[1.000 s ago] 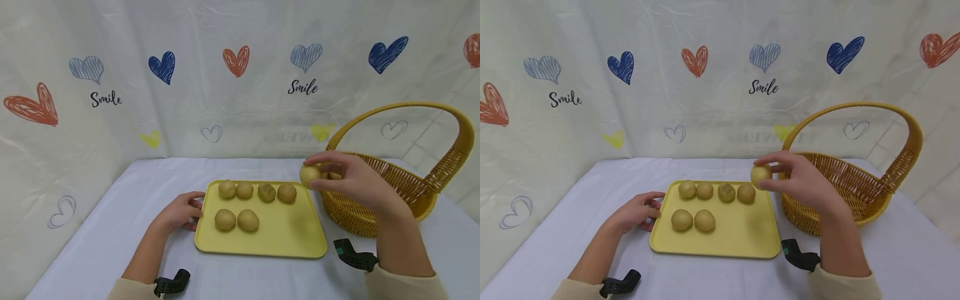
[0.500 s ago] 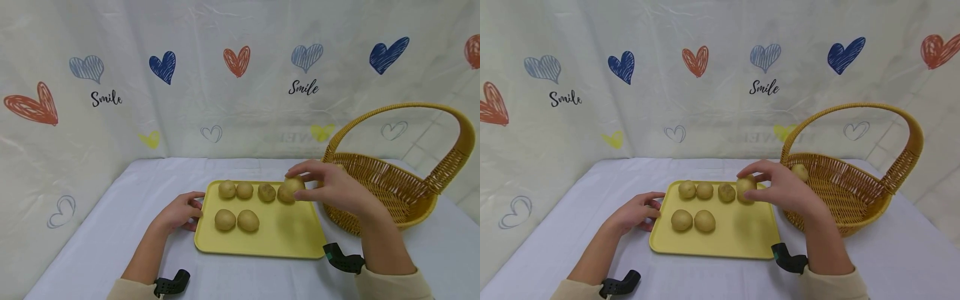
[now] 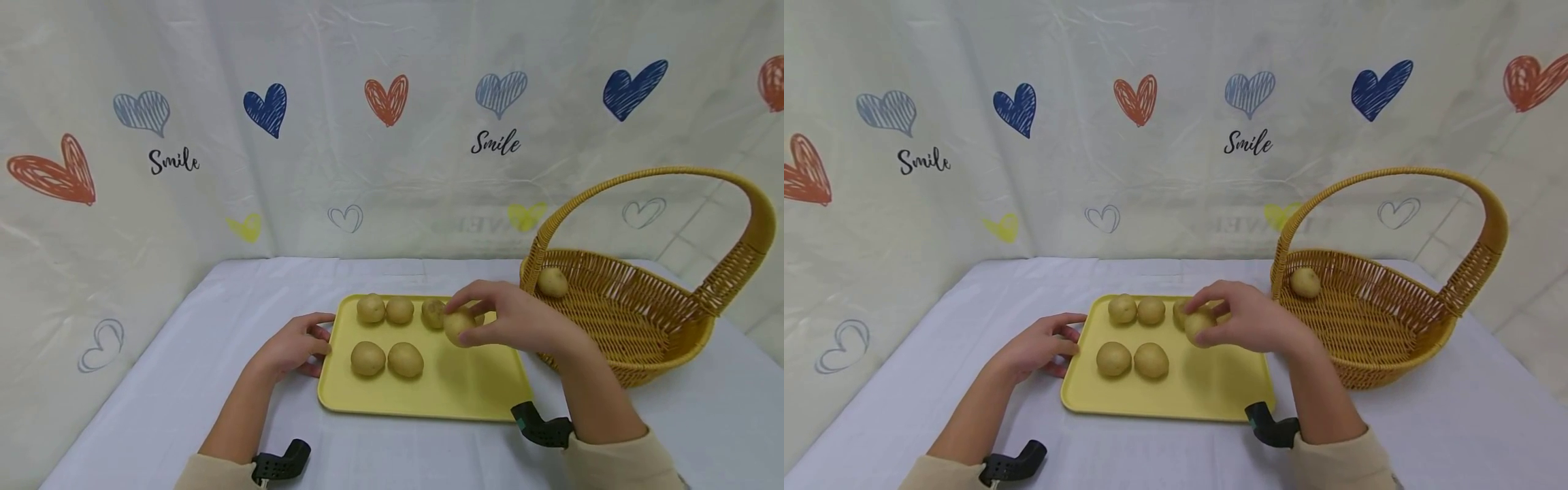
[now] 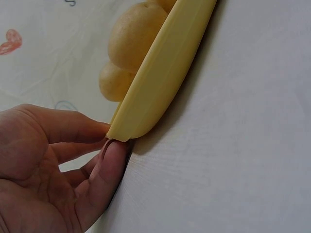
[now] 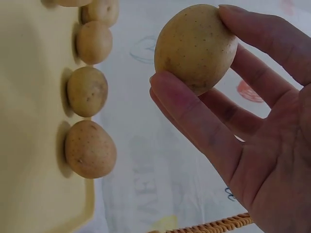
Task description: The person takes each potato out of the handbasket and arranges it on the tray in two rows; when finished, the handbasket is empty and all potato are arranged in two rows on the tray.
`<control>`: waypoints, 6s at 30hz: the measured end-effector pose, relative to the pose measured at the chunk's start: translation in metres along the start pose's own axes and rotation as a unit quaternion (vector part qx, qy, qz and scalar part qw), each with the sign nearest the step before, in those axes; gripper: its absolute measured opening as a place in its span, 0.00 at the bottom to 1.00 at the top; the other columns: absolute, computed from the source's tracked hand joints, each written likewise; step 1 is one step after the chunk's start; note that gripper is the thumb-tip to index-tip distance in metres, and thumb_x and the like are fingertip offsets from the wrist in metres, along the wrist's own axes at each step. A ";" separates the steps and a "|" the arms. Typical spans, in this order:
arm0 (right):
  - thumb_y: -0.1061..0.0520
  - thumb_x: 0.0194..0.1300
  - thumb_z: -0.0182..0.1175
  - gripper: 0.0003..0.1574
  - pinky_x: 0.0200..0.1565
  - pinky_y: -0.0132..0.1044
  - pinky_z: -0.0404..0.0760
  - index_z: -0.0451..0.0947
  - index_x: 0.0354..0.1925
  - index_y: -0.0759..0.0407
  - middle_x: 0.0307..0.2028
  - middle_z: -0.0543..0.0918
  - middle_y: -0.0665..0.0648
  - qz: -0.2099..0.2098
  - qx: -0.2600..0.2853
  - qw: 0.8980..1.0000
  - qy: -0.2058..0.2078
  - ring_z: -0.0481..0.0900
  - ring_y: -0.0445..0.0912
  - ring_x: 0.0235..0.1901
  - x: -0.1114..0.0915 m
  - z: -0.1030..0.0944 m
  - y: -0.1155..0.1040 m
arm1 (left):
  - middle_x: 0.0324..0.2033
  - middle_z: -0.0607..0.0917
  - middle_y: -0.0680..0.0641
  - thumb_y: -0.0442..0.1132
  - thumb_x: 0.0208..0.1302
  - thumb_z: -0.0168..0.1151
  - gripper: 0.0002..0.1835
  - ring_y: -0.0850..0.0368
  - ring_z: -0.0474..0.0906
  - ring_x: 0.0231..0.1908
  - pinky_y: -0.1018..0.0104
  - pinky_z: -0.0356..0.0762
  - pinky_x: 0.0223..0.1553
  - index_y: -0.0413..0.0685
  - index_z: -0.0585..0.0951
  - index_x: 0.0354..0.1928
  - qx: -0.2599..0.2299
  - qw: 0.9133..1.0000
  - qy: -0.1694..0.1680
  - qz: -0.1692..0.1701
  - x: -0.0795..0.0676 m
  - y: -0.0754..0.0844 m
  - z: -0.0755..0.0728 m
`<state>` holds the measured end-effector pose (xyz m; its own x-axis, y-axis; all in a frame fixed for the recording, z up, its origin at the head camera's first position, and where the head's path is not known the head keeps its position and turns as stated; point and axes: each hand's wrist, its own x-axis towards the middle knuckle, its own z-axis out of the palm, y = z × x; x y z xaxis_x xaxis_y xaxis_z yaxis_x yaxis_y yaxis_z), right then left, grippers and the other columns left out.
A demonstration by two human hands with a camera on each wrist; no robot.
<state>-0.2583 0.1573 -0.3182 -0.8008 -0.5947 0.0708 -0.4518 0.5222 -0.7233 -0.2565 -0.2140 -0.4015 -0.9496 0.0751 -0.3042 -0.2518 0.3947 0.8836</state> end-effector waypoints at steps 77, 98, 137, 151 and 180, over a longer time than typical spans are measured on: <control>0.50 0.68 0.66 0.18 0.52 0.45 0.83 0.85 0.53 0.55 0.55 0.85 0.56 -0.006 -0.041 0.996 -0.073 0.83 0.54 0.52 0.020 0.032 0.012 | 0.47 0.77 0.41 0.26 0.61 0.61 0.36 0.50 0.79 0.38 0.57 0.88 0.31 0.47 0.70 0.74 0.001 1.000 0.001 0.001 0.000 -0.005 0.002; 0.51 0.72 0.63 0.15 0.51 0.44 0.83 0.84 0.54 0.54 0.52 0.86 0.56 -0.024 0.014 0.999 -0.031 0.84 0.50 0.50 0.018 0.019 0.006 | 0.48 0.77 0.41 0.26 0.62 0.61 0.36 0.50 0.78 0.38 0.56 0.89 0.32 0.47 0.70 0.74 0.003 1.000 0.004 -0.001 0.000 -0.001 0.002; 0.54 0.75 0.61 0.15 0.51 0.49 0.88 0.82 0.54 0.60 0.54 0.83 0.61 -0.018 0.111 0.993 0.042 0.86 0.48 0.46 -0.004 -0.019 0.006 | 0.47 0.77 0.41 0.26 0.62 0.61 0.36 0.51 0.79 0.37 0.57 0.89 0.31 0.46 0.69 0.74 -0.009 1.000 -0.013 0.011 0.006 0.000 0.002; 0.51 0.78 0.58 0.18 0.49 0.40 0.88 0.81 0.58 0.57 0.56 0.83 0.59 0.025 0.037 0.998 0.048 0.84 0.46 0.51 -0.013 -0.059 0.000 | 0.49 0.77 0.41 0.27 0.63 0.61 0.36 0.51 0.79 0.38 0.58 0.89 0.33 0.47 0.68 0.75 0.005 1.000 -0.006 0.005 0.003 0.004 -0.004; 0.51 0.75 0.60 0.22 0.49 0.41 0.88 0.78 0.59 0.63 0.49 0.83 0.61 0.151 0.004 0.983 -0.105 0.82 0.50 0.47 -0.013 -0.120 0.013 | 0.49 0.76 0.41 0.27 0.64 0.61 0.36 0.51 0.79 0.38 0.59 0.89 0.33 0.47 0.68 0.75 0.007 1.000 -0.005 -0.009 0.004 0.001 -0.001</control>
<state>-0.3009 0.2452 -0.2460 -0.7988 -0.5264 -0.2914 -0.2019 0.6908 -0.6943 -0.2606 -0.2145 -0.4013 -0.9429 0.0779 -0.3239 -0.2660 0.4092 0.8728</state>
